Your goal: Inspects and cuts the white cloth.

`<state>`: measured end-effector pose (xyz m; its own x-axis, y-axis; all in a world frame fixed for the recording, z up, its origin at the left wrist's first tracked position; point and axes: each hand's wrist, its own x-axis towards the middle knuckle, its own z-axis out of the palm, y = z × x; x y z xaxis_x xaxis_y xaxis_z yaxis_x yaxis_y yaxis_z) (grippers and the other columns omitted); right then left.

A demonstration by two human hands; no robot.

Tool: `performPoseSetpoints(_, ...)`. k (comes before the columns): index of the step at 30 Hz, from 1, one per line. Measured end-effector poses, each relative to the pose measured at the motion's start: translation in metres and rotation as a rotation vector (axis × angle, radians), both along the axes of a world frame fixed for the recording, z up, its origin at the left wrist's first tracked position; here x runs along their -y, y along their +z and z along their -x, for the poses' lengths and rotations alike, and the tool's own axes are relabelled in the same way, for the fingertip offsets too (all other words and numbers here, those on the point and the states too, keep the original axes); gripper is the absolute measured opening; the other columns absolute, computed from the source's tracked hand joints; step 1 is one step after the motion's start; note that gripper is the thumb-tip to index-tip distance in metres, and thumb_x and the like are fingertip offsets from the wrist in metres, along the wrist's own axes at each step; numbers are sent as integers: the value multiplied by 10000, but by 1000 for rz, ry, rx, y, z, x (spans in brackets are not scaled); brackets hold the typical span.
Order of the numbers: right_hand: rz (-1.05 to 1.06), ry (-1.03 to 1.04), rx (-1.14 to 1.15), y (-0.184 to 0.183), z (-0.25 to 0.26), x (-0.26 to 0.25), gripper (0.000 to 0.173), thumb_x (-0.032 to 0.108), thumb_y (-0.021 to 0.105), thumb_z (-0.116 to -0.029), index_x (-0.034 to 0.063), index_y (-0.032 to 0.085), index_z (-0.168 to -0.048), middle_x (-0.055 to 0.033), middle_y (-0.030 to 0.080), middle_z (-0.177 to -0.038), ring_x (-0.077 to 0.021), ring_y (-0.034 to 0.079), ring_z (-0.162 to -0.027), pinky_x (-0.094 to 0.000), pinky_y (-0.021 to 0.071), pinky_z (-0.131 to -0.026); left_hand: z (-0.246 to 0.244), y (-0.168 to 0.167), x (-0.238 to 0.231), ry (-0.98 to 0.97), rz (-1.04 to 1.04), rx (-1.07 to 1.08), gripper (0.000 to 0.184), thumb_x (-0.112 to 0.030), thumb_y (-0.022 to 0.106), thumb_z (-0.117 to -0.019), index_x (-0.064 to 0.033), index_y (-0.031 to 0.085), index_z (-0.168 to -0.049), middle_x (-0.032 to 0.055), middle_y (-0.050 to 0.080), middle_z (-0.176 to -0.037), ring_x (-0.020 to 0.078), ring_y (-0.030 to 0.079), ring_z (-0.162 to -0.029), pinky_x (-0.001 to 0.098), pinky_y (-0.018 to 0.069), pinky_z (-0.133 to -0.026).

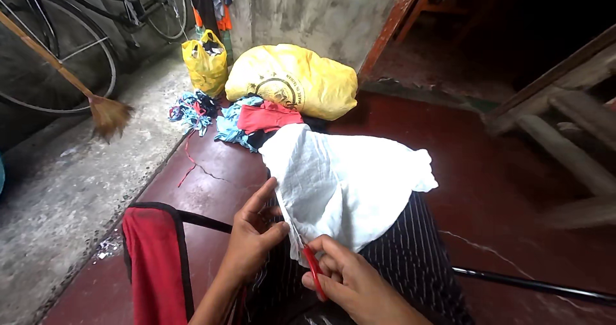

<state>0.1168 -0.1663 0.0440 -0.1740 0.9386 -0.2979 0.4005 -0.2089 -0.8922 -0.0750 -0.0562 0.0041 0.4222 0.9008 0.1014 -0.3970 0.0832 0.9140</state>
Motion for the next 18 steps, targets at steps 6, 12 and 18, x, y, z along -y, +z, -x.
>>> performPoseSetpoints(6,60,107,-60,1,-1,3,552,453,670,-971,101,496,-1360,-30,651,-843,-131,613,-657,-321,532,-595,6,4,-3,-30,-10,-30,771,68,715,-822,-148,487,-1526,131,536,-1473,260,684,-1062,392,606,-877)
performPoseSetpoints(12,115,111,-184,4,6,-6,582,476,669,-965,87,472,-1350,-28,655,-900,-114,633,-729,-308,544,-656,8,11,-3,-28,-48,-126,754,32,731,-808,-147,514,-1508,133,563,-1445,289,662,-1140,418,603,-912)
performPoseSetpoints(18,256,150,-512,13,7,-11,427,398,600,-1025,89,459,-1283,-46,707,-958,-110,670,-780,-271,550,-699,9,11,-3,-6,-20,-100,754,56,724,-799,-135,522,-1500,153,571,-1424,294,654,-1147,422,596,-920)
